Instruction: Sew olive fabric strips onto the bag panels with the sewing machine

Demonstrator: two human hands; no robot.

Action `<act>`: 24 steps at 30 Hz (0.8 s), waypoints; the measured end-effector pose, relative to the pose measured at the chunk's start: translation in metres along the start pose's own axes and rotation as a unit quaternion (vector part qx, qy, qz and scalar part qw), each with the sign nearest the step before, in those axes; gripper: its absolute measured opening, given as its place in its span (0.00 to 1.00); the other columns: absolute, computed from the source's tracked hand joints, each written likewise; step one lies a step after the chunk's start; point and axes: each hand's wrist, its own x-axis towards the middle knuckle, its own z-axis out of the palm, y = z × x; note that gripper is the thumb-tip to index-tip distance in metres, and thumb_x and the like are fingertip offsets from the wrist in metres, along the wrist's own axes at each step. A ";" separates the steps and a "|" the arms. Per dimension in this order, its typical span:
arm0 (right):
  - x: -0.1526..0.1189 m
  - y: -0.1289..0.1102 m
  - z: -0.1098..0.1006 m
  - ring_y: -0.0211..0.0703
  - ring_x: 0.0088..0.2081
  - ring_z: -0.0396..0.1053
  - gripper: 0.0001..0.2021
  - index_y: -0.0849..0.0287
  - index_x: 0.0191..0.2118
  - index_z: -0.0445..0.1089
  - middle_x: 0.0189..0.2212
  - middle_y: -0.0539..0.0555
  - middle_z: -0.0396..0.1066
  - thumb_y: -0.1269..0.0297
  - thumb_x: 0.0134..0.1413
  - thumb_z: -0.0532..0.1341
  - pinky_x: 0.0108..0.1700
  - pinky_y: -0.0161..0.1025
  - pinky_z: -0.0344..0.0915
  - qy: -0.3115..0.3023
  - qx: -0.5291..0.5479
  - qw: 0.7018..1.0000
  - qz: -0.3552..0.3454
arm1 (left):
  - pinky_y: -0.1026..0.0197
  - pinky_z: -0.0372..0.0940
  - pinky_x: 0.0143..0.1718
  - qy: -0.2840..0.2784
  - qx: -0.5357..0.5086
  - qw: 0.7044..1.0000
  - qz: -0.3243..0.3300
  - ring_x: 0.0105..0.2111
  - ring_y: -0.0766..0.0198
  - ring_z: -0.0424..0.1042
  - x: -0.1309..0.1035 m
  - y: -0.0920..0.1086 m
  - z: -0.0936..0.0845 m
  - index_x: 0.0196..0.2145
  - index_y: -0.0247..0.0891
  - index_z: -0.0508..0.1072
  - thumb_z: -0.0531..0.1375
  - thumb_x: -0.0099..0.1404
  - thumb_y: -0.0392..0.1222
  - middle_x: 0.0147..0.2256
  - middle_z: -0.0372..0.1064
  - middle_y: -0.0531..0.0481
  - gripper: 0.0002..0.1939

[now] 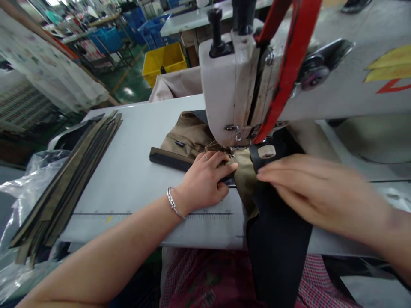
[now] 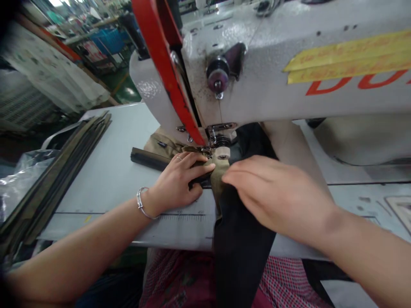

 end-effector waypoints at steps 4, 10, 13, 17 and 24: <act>0.024 -0.005 0.043 0.51 0.48 0.70 0.14 0.64 0.48 0.71 0.47 0.61 0.72 0.72 0.59 0.55 0.53 0.50 0.67 -0.057 0.027 0.998 -0.030 | 0.45 0.60 0.55 0.001 0.000 1.000 0.005 0.52 0.51 0.62 0.001 -0.001 0.000 0.55 0.41 0.69 0.56 0.57 0.36 0.52 0.65 0.44 0.27; 0.026 -0.004 0.049 0.50 0.49 0.69 0.13 0.63 0.47 0.71 0.47 0.61 0.72 0.70 0.61 0.54 0.52 0.50 0.68 -0.059 0.051 0.997 -0.017 | 0.46 0.60 0.54 -0.002 0.005 1.000 0.004 0.52 0.51 0.63 0.002 -0.001 -0.002 0.55 0.41 0.69 0.56 0.57 0.36 0.51 0.65 0.44 0.27; 0.024 -0.003 0.047 0.50 0.49 0.69 0.12 0.63 0.47 0.71 0.48 0.60 0.72 0.70 0.61 0.53 0.53 0.49 0.68 -0.053 0.043 0.998 -0.017 | 0.45 0.60 0.54 -0.003 0.009 1.000 -0.001 0.51 0.51 0.63 0.003 -0.002 -0.002 0.55 0.42 0.69 0.56 0.57 0.37 0.51 0.66 0.44 0.27; 0.024 -0.002 0.053 0.49 0.49 0.69 0.13 0.65 0.47 0.71 0.48 0.60 0.72 0.69 0.63 0.53 0.53 0.47 0.67 -0.049 0.028 0.998 -0.018 | 0.45 0.60 0.53 0.000 0.008 1.000 -0.005 0.51 0.51 0.63 0.006 -0.002 0.004 0.54 0.42 0.70 0.56 0.57 0.36 0.51 0.66 0.44 0.26; 0.026 -0.002 0.041 0.49 0.41 0.70 0.15 0.61 0.37 0.74 0.35 0.57 0.73 0.60 0.65 0.52 0.47 0.49 0.64 -0.068 0.003 0.997 -0.033 | 0.49 0.59 0.58 -0.029 -0.102 0.994 0.015 0.54 0.55 0.64 0.003 -0.020 -0.021 0.56 0.42 0.69 0.56 0.59 0.37 0.55 0.66 0.46 0.26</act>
